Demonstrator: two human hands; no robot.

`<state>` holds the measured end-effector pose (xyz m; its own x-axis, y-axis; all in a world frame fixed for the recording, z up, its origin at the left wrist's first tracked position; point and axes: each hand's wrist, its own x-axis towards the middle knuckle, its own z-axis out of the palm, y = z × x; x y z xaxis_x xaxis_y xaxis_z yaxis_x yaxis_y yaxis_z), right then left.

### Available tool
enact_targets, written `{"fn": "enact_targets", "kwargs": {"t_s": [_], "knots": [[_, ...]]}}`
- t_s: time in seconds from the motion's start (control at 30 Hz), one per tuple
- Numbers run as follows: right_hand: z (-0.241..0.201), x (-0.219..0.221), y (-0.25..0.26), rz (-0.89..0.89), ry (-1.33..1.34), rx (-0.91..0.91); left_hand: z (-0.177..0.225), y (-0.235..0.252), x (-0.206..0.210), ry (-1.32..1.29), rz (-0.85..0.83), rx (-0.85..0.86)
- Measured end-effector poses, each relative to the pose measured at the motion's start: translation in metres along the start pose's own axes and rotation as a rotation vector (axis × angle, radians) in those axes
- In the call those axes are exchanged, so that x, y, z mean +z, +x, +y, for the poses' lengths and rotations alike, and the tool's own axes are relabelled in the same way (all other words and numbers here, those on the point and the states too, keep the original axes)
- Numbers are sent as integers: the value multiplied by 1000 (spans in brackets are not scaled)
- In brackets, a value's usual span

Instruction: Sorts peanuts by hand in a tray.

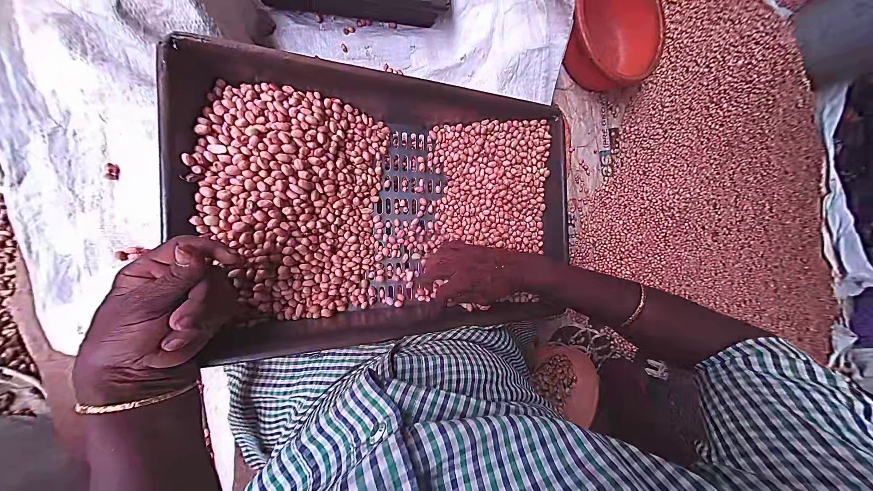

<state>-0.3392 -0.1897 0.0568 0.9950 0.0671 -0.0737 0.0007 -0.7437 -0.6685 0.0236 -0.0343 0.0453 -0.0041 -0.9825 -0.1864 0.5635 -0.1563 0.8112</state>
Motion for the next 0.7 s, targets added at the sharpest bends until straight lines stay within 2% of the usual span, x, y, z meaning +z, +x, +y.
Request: {"fn": "enact_targets", "kwargs": {"t_s": [0.07, 0.13, 0.2, 0.27, 0.33, 0.37, 0.43, 0.5, 0.53, 0.6, 0.7], "knots": [[8, -44, -34, -132, -108, 135, -1, 1, -1, -20, -18, 2], [22, -89, -58, -169, -215, 320, -2, 1, -5, -13, -22, -5], [32, -128, -71, -3, -253, 416, -2, 1, -6, 46, 39, -34], [36, -140, -66, 285, -322, 324, 0, 1, -8, 120, 98, -72], [22, -115, -35, 428, -211, 188, -6, -2, -22, 87, 59, -49], [9, -91, -17, 411, -106, 131, -8, -3, -27, 74, 35, -34], [-22, -39, 10, 225, 119, 144, -9, -3, -25, 57, 59, -22], [-25, 10, 16, 146, 228, 152, -13, -3, -32, 18, 43, -13], [-29, 21, 12, 118, 262, 195, -16, -4, -40, -6, 7, -16], [-42, 18, -2, 53, 322, 336, -21, -4, -53, -54, -45, -11], [-50, -4, -35, -49, 211, 490, -18, -3, -46, -109, -54, 1]]}}
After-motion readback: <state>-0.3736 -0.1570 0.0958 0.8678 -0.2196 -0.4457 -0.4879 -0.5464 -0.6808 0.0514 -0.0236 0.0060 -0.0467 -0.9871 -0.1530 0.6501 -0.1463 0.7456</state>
